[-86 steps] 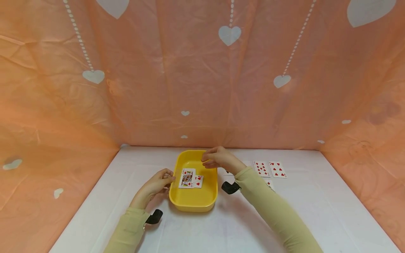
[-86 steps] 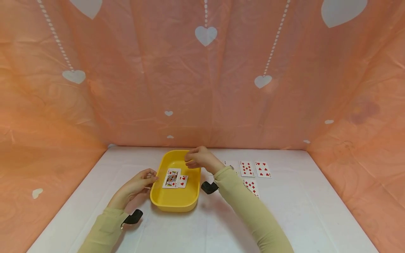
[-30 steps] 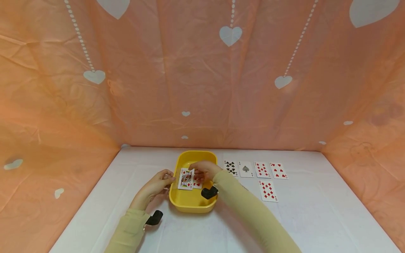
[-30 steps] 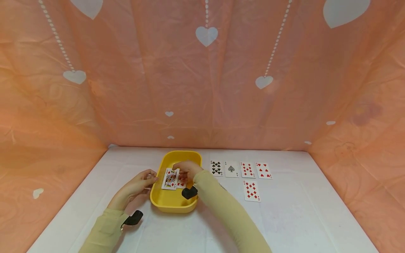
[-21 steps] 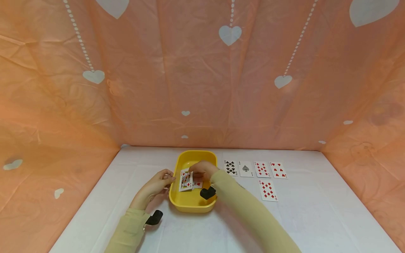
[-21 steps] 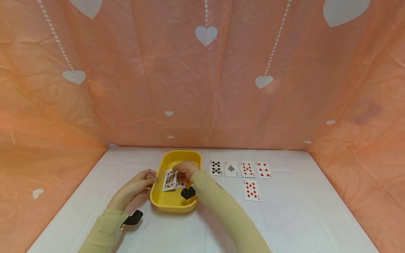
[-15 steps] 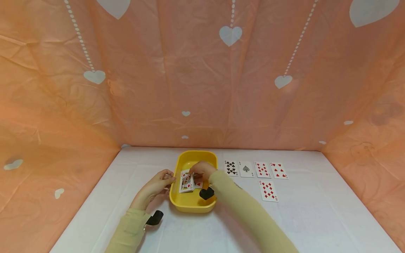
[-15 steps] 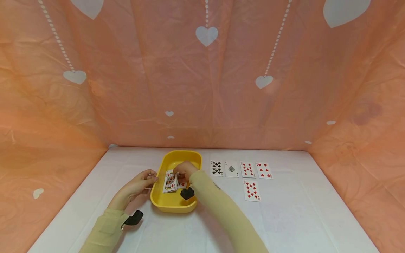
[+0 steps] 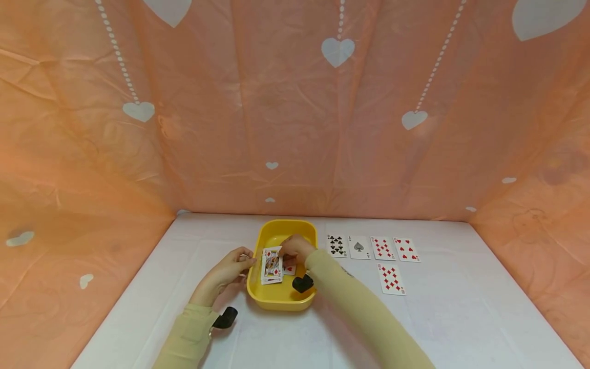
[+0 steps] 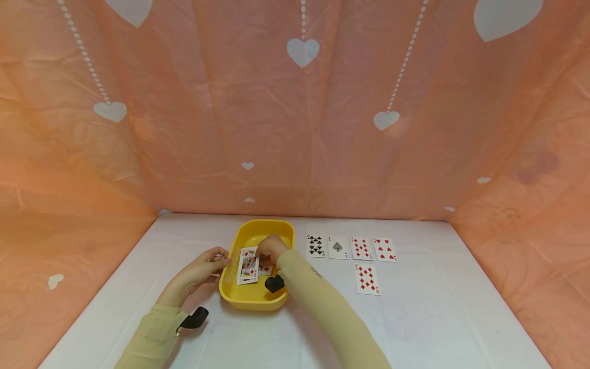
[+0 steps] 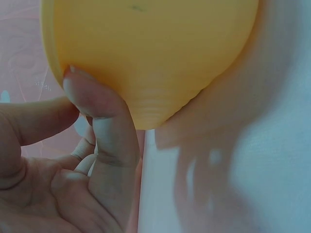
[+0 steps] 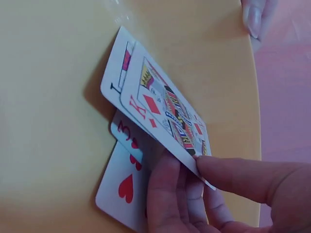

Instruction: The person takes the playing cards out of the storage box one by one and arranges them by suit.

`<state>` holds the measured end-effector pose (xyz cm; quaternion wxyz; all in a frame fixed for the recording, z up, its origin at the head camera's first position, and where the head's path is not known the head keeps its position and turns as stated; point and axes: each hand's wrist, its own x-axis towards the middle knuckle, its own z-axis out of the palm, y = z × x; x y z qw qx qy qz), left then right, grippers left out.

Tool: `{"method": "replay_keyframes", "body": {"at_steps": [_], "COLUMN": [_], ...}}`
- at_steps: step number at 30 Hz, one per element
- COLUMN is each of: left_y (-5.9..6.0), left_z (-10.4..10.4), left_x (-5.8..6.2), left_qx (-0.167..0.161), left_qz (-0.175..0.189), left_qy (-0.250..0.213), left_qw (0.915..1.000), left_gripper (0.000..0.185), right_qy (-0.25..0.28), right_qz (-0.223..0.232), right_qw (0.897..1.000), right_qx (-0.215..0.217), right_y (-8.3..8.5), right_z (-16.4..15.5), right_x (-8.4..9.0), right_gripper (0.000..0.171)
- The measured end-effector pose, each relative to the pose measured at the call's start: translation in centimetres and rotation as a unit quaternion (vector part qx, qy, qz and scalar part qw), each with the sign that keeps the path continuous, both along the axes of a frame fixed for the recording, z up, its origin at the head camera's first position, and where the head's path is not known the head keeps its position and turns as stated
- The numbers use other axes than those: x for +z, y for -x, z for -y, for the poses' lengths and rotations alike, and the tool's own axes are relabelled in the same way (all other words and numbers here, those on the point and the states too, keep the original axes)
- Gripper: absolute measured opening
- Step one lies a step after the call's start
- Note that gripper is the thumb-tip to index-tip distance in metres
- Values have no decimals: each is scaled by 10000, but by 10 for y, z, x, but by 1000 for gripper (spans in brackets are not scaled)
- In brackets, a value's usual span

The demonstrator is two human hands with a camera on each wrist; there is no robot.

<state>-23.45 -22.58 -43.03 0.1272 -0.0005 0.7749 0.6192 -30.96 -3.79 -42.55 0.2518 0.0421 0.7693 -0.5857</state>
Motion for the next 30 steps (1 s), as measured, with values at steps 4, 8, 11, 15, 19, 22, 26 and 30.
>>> {"method": "replay_keyframes", "body": {"at_steps": [4,8,11,15,19,22,26,30], "left_y": [-1,1,1,0,1,0,0,-1], "left_z": [0,0,0,-1,-1,-1,-1,-2], "left_x": [1,0,0,0,-2,-2,-1,0], "left_qx": [-12,36,66,78,60,41,37,39], "left_qz": [-13,-15,-24,-36,-52,-61,-45,5], "left_qy": [-40,-34,7,-1,-26,-12,1,-11], "left_qw": [10000,10000,10000,10000,10000,10000,10000,10000], "left_gripper": [13,12,12,12,13,13,14,14], "right_qy": [-17,10,44,63,423,672,764,891], "right_qz": [-180,-314,-331,-330,-231,-174,-219,-426], "right_qw": [9998,9995,9994,9994,9988,9975,9967,9948], "right_qx": [-56,-40,66,128,109,121,160,239], "right_y": [-1,-1,-1,1,5,5,3,1], "right_z": [-2,-5,-7,-12,-17,-21,-29,-40], "right_x": [0,0,2,6,10,15,22,33], "right_gripper": [22,11,10,8,7,9,17,26]}}
